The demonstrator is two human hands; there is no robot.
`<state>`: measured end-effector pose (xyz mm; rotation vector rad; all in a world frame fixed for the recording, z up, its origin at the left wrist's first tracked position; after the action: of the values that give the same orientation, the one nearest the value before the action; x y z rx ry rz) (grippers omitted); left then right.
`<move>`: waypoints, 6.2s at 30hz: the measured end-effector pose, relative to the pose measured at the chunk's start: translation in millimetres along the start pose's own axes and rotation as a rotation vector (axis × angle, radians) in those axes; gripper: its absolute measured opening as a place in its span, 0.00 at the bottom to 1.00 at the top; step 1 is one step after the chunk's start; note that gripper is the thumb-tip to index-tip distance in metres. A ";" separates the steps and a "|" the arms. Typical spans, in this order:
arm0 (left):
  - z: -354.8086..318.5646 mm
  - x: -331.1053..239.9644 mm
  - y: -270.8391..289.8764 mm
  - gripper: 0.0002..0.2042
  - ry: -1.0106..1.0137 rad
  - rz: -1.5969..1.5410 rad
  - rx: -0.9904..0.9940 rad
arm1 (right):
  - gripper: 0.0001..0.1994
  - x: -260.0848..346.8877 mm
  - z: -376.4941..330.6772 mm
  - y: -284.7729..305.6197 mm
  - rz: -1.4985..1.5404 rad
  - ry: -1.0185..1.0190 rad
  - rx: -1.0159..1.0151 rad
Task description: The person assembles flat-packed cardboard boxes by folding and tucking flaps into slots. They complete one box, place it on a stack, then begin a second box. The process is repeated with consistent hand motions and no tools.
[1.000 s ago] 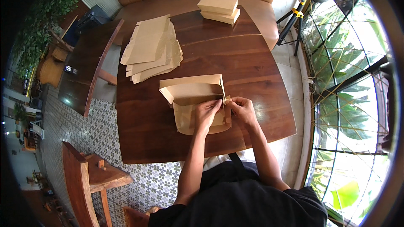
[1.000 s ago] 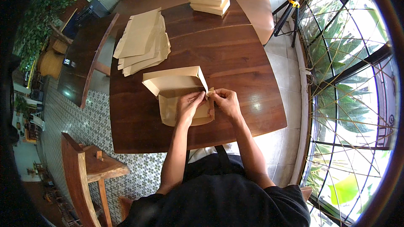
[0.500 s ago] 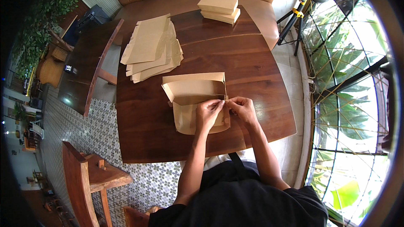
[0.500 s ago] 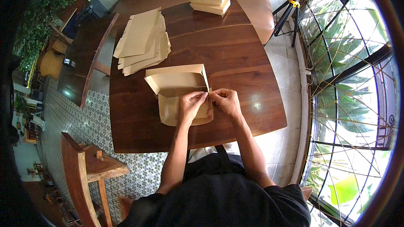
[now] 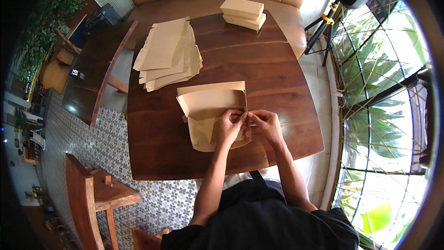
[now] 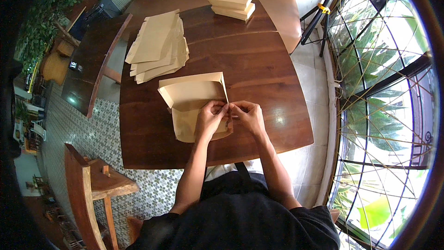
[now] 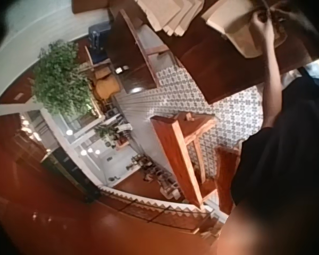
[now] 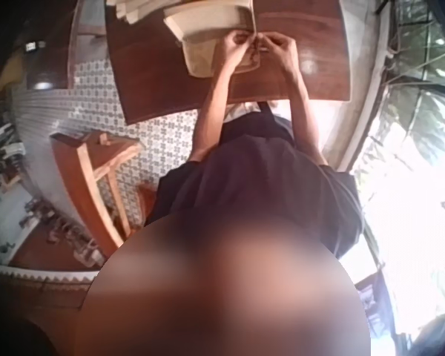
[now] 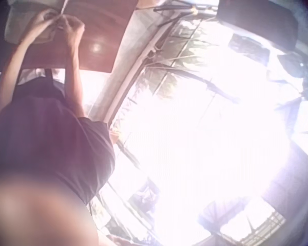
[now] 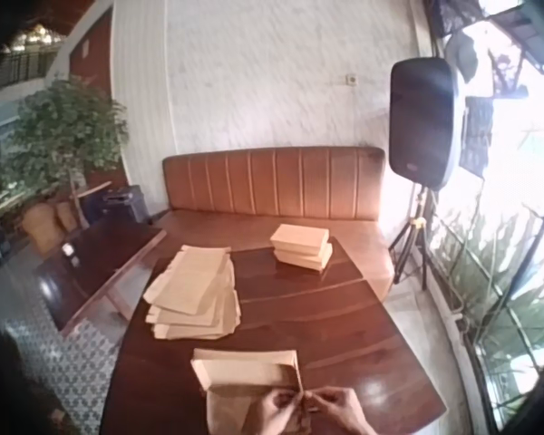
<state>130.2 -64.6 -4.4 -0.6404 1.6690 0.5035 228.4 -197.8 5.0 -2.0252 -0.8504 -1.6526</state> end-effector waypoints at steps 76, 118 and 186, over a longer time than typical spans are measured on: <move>-78.7 -12.8 136.9 0.26 -0.230 -0.078 -0.314 | 0.19 60.7 28.0 -171.6 -0.684 0.171 0.298; -83.8 21.3 134.6 0.20 0.093 -0.514 -0.418 | 0.15 19.7 -21.7 -131.6 -0.269 0.039 0.358; -85.1 -43.5 127.1 0.04 -0.336 0.521 -0.601 | 0.12 33.5 -27.5 -134.5 -0.416 0.205 0.234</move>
<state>-10.9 -17.7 52.0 -0.4975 1.3454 1.4417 122.3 -108.9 33.6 -1.5629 -1.3841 -1.8294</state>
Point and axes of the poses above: each hand's wrist, its own z-axis towards the middle knuckle, its own y-axis out of the back of the hand, x = y × z, the point moved 7 cm from there along z, towards the middle knuckle, and after that the axes turned 7 degrees about -z, right-handed, at the moved point
